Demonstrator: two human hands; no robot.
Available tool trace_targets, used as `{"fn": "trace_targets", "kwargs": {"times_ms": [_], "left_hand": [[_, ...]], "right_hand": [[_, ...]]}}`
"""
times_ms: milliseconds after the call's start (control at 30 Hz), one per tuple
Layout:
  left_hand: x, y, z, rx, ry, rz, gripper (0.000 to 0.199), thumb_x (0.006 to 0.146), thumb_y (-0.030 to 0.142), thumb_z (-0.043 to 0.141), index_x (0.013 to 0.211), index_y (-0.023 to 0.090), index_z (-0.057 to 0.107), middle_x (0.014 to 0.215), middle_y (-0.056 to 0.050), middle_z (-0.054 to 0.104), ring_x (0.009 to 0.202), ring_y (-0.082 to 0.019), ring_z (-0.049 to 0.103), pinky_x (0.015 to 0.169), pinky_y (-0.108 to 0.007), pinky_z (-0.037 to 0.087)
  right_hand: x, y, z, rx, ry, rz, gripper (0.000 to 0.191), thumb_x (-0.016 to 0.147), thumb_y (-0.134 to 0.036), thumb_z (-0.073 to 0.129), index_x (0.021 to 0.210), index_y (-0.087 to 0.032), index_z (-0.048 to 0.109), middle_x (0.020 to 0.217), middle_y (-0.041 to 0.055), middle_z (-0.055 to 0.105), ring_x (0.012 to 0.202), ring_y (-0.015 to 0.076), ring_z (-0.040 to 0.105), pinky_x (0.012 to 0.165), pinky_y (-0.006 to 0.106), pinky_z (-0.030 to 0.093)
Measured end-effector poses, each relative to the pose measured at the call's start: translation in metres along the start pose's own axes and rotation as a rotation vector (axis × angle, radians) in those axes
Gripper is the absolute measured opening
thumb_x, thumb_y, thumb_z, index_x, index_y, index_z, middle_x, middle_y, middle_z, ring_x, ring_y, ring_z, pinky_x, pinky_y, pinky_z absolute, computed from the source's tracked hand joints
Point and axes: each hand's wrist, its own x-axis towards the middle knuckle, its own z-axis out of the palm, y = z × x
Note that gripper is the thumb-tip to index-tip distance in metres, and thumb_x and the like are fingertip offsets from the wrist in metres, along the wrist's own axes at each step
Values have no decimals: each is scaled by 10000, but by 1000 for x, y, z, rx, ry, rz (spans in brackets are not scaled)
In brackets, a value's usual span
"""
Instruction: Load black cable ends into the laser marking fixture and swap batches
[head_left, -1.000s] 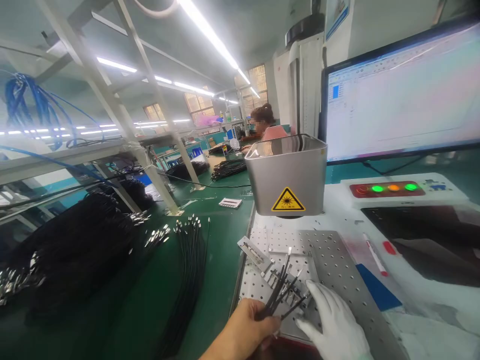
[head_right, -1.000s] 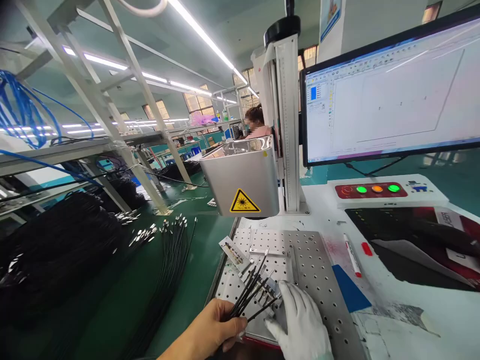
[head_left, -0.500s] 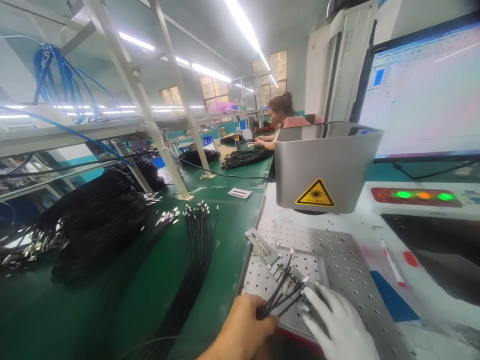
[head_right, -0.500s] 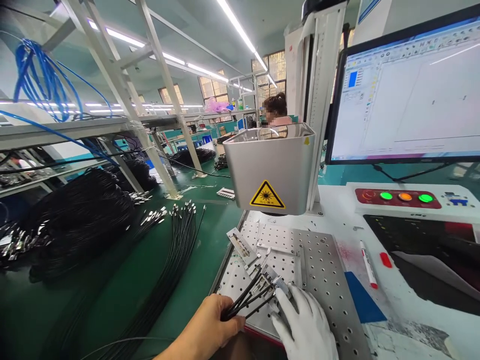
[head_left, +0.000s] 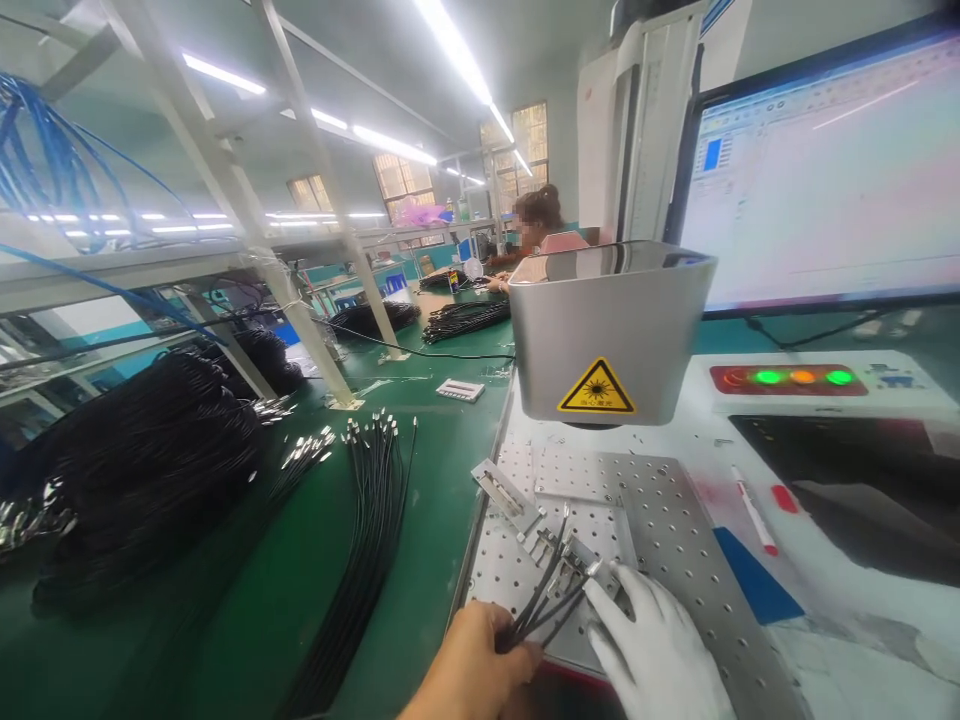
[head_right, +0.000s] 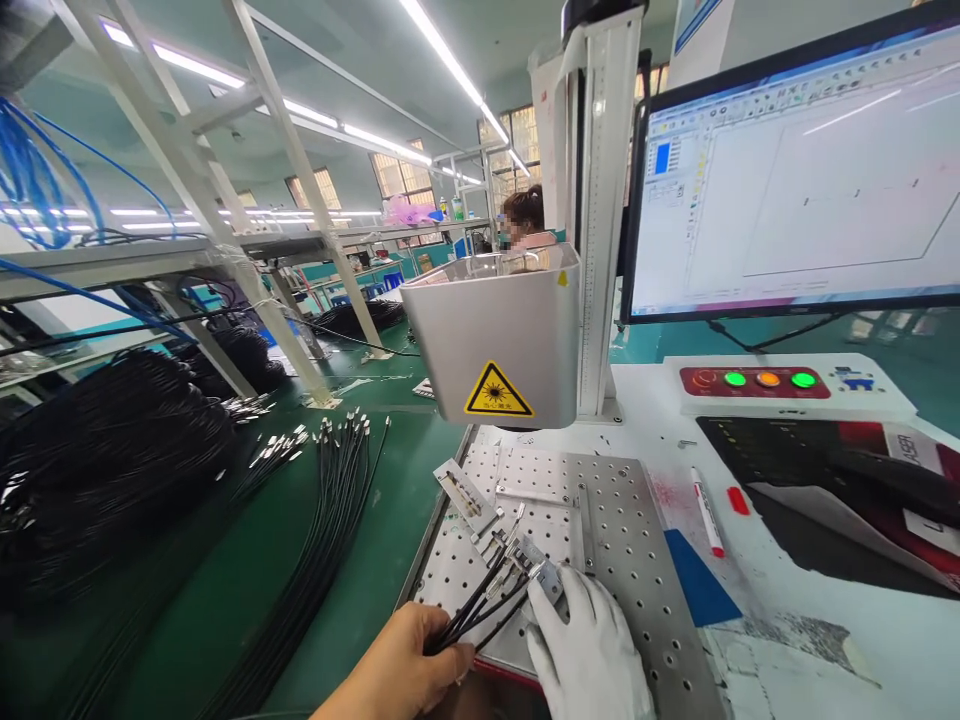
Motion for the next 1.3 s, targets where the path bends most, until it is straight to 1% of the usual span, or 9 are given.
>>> {"fn": "trace_targets", "kwargs": {"times_ms": [200, 400, 533, 700, 867, 933, 1067, 1167, 1300], "left_hand": [[3, 0, 1, -28, -29, -57, 225, 702, 398, 669, 710, 183, 601, 502, 59, 440, 542, -135, 426, 556, -266, 322], [0, 7, -2, -50, -55, -71, 267, 693, 425, 670, 674, 183, 560, 513, 66, 429, 526, -118, 403, 544, -261, 304], [-1, 8, -1, -25, -59, -57, 280, 693, 439, 655, 644, 189, 536, 504, 64, 430, 515, -115, 394, 540, -263, 289], [-1, 7, -3, 16, -71, 19, 282, 710, 426, 601, 592, 198, 486, 496, 58, 414, 532, -116, 386, 549, -265, 279], [3, 12, -16, 72, 54, 140, 382, 807, 439, 488, 520, 197, 418, 518, 55, 338, 549, -102, 312, 551, -267, 236], [3, 15, -18, 37, 64, 133, 327, 838, 394, 471, 580, 192, 466, 513, 55, 394, 522, -99, 318, 542, -266, 239], [3, 23, -9, -95, 78, 78, 140, 811, 226, 518, 680, 191, 487, 483, 53, 501, 477, -94, 361, 525, -255, 249], [7, 30, 2, -149, 102, 67, 197, 745, 138, 551, 588, 197, 447, 418, 64, 456, 456, -90, 372, 518, -253, 251], [19, 32, 12, -146, 107, 91, 213, 751, 189, 565, 566, 196, 460, 434, 62, 457, 466, -98, 386, 513, -258, 262]], "right_hand": [[2, -6, 0, 47, -14, 78, 303, 858, -329, 501, 1126, -299, 638, 1141, 100, 583, 966, 259, 547, 813, 379, 448], [1, -8, 2, 30, -21, 76, 296, 862, -345, 507, 1121, -297, 642, 1131, 112, 580, 976, 268, 534, 818, 387, 444], [4, -9, -2, 26, -9, 59, 307, 863, -315, 495, 1121, -265, 654, 1130, 124, 584, 984, 272, 528, 829, 389, 435], [13, -10, -10, 76, 67, 89, 303, 868, -270, 429, 982, -254, 710, 1049, 115, 616, 930, 267, 535, 809, 389, 427], [9, -8, -5, 42, 64, 59, 309, 875, -274, 439, 1053, -277, 691, 1081, 113, 605, 925, 260, 538, 791, 372, 425], [4, -7, -1, 12, 50, 28, 305, 870, -275, 460, 1084, -267, 677, 1105, 121, 594, 935, 264, 539, 797, 374, 421], [-1, -4, 4, -13, 51, -1, 304, 868, -296, 478, 1107, -259, 663, 1115, 123, 585, 940, 270, 541, 807, 380, 416], [0, -4, 5, -7, 68, -26, 306, 859, -308, 494, 1111, -259, 660, 1107, 122, 587, 927, 266, 543, 803, 373, 418], [3, -3, 3, 10, 106, -22, 290, 855, -287, 478, 1052, -245, 687, 1082, 138, 590, 898, 269, 545, 770, 371, 430]]}}
